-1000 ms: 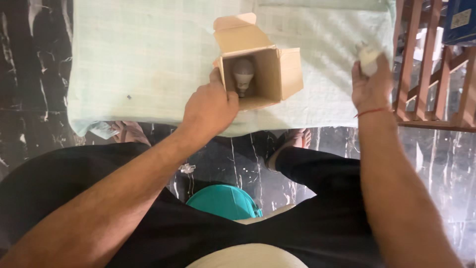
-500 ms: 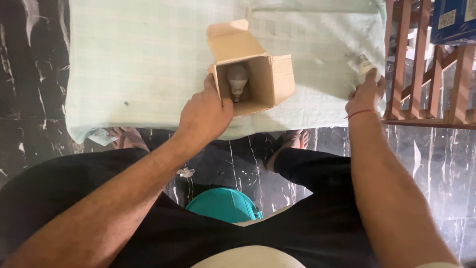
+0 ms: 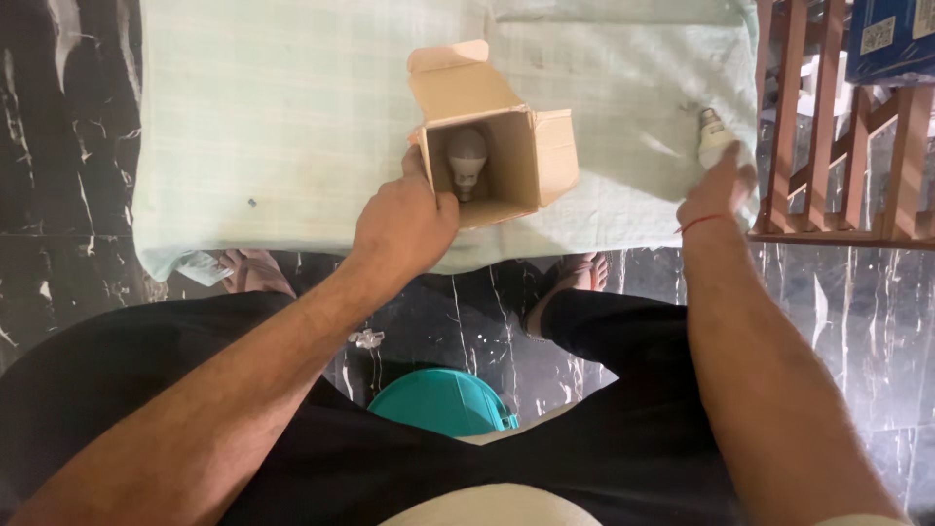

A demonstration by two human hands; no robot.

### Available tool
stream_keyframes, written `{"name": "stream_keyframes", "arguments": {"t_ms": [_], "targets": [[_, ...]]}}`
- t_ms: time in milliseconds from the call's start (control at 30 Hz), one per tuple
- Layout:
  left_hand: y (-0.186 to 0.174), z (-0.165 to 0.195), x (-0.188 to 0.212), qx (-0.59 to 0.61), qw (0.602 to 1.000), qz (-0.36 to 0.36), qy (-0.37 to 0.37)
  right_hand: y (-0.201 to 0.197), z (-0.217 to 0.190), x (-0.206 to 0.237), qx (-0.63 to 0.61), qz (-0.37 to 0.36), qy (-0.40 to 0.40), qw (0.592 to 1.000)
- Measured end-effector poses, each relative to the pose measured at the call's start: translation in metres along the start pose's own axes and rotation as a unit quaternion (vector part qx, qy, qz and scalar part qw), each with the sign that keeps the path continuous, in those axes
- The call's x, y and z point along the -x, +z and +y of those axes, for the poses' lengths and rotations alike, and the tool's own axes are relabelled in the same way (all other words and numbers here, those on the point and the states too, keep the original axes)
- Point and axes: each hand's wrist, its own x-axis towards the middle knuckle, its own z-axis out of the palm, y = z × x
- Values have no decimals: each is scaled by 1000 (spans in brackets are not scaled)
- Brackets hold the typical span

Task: The person sits on the floor and places books, a small bulb package, and boxed LED bulbs into a large cardboard box, then closes the box flaps and stacks it with other boxes on a wooden rack. They later reopen the box and take the books back out, stacking them beside the box.

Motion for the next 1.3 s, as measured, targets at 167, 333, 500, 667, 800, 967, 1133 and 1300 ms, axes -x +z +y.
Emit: {"name": "stream_keyframes", "arguments": {"t_ms": [167,333,500,667,800,967,1133,1300], "targets": [[-2,2,4,3,1000,1,-2,11,-44,39,-71,13,-71,995],[3,8,11,-7,1000,17,16,4,-88,148,-80,-342,-260,899],[3,15,29,-68,996,21,57,-22,-75,248,227,-570,-470,634],[4,29,48,-152,984,-2,91,2,-33,279,347,-500,-609,509],[7,36,61,-190,972,-12,141,19,4,260,517,-491,-555,428],[9,35,60,-188,969,-24,160,21,41,235,433,-437,-661,429],[12,30,59,-210,963,-16,171,22,49,236,446,-465,-615,455],[12,28,61,-230,950,-27,212,15,50,242,441,-470,-630,434]]}}
